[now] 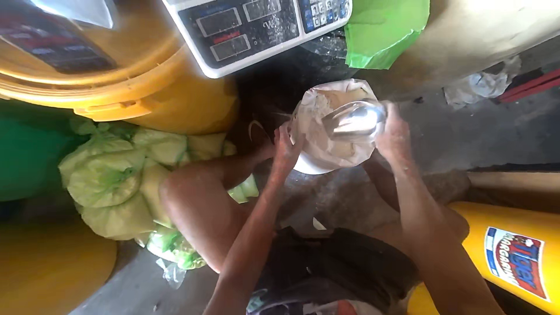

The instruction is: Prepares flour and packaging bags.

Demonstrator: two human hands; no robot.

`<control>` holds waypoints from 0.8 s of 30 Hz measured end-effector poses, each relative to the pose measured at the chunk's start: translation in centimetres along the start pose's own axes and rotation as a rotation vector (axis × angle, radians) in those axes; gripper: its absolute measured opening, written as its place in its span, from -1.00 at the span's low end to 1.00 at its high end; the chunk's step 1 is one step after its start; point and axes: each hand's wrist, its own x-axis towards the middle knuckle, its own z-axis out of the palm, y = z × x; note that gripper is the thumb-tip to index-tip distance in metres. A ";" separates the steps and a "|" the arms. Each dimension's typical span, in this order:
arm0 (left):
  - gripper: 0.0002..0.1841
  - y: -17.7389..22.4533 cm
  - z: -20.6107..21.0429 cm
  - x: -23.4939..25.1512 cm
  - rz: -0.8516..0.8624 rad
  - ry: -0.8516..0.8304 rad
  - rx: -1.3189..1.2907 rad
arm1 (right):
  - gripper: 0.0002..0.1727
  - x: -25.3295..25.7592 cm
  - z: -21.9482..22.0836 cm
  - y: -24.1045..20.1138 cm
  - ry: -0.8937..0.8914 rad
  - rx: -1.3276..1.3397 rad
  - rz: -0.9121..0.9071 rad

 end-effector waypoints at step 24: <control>-0.31 9.6 4.7 -5.2 -0.099 -0.006 -0.923 | -0.43 -8.5 -4.3 -3.9 0.584 0.975 -0.585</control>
